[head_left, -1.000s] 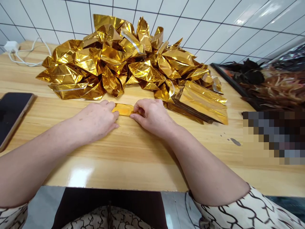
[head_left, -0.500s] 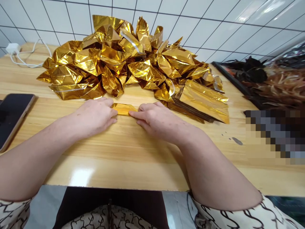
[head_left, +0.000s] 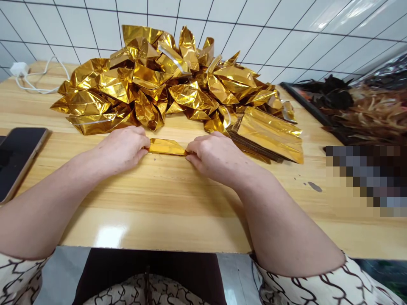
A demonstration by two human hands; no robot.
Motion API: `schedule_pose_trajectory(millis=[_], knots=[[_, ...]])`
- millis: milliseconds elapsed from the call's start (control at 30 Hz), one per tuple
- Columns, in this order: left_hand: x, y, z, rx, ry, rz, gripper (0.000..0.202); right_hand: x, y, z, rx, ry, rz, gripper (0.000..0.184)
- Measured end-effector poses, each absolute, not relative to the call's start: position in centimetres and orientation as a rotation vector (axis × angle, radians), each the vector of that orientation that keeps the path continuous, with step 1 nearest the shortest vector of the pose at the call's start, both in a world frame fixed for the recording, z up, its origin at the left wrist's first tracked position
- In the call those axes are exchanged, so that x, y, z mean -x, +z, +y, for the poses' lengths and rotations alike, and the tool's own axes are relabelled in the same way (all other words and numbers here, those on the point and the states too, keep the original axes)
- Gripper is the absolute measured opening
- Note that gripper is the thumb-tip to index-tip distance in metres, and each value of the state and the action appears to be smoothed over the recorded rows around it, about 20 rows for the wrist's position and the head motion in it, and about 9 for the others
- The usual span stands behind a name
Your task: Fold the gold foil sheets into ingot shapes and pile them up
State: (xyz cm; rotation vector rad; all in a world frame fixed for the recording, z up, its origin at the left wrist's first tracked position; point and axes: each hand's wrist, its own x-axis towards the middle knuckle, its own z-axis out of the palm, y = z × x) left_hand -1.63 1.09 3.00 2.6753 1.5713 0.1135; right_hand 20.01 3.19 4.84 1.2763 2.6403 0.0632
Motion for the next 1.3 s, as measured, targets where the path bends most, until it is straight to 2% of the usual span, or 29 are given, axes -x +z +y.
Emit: schedule_pose_trajectory(millis=[367, 567, 833, 1100, 1300], knots=[[1.0, 3.3, 0.8, -2.746, -0.064, 1.620, 0.028, -19.7, 4.4, 3.3, -1.334, 0.050, 2.657, 0.020], [0.5, 3.6, 0.7, -2.745, -0.204, 1.664, 0.028, -19.5, 4.5, 3.1, -1.335, 0.116, 2.636, 0.026], [0.2, 3.7, 0.5, -2.735, -0.243, 1.725, 0.028, -19.1, 4.6, 2.9, -1.340, 0.161, 2.609, 0.031], [0.0, 3.4, 0.4, -2.580, -0.081, 1.918, 0.028, -19.3, 4.2, 3.0, -1.346, 0.214, 2.728, 0.031], [-0.1, 4.1, 0.5, -2.438, -0.195, 2.000, 0.033, -19.4, 4.1, 3.0, -1.560, 0.056, 2.738, 0.031]])
